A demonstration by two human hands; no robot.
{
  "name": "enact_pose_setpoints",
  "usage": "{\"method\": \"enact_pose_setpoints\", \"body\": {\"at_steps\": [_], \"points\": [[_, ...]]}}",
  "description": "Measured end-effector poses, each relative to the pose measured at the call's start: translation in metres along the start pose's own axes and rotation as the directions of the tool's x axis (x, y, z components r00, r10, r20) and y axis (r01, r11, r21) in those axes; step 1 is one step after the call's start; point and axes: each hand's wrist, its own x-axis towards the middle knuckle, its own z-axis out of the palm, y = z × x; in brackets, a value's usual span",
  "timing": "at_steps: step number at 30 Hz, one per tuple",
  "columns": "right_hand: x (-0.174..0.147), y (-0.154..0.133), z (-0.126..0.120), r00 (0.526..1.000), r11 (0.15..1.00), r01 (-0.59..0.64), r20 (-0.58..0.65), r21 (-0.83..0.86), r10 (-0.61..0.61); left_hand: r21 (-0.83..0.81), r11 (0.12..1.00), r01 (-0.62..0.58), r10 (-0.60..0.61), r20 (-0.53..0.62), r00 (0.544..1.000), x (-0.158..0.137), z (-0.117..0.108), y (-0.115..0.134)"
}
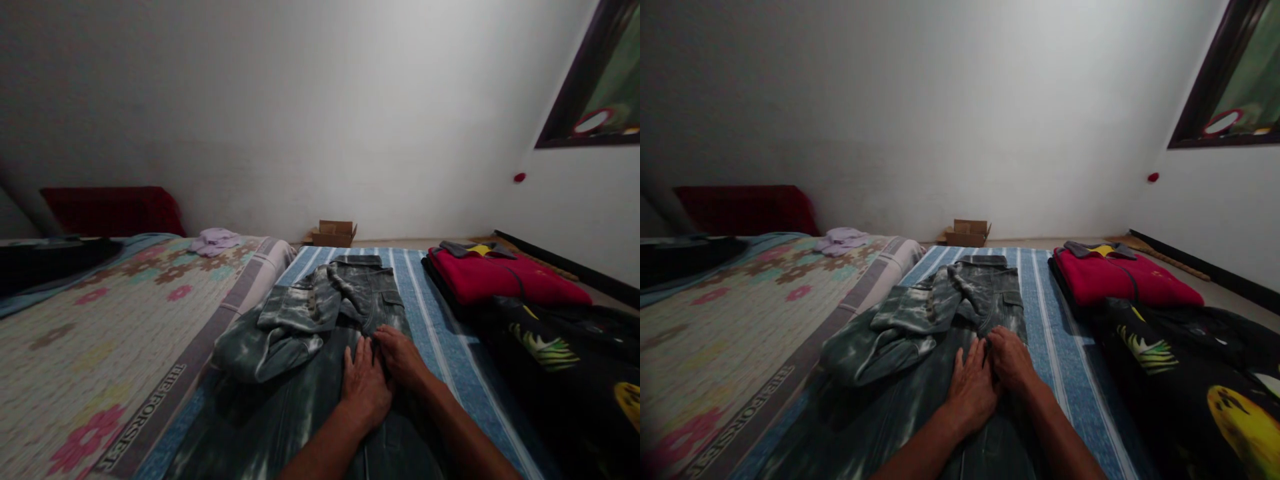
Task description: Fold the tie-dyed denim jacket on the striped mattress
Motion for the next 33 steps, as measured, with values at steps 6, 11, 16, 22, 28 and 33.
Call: {"method": "enact_pose_setpoints", "body": {"at_steps": [6,11,16,22,28,33], "points": [[0.006,0.01,0.019,0.999,0.998,-0.006,0.049,-0.069,0.01,0.049,0.997,0.059,-0.059,0.0,0.998,-0.001,0.002,0.003],[0.006,0.009,0.018,0.995,0.996,-0.012,0.102,-0.09,0.021,0.079,0.994,0.081,-0.084,0.032,0.996,-0.003,0.0,0.005],[0.005,0.007,0.018,0.992,0.995,0.002,0.128,-0.102,0.011,0.07,0.995,0.072,-0.078,0.081,0.994,-0.009,-0.006,0.005],[-0.001,0.006,0.024,0.997,0.99,0.024,0.072,-0.136,-0.014,-0.018,0.999,0.029,-0.028,0.094,0.995,-0.017,-0.02,-0.005],[-0.002,0.009,0.027,0.997,0.988,0.042,0.077,-0.149,-0.031,-0.14,0.99,-0.004,-0.004,-0.058,0.998,-0.02,-0.057,-0.027],[-0.002,0.009,0.029,0.997,0.989,0.036,0.073,-0.145,-0.026,-0.055,0.97,0.235,-0.24,-0.346,0.907,-0.007,-0.112,-0.086]]}}
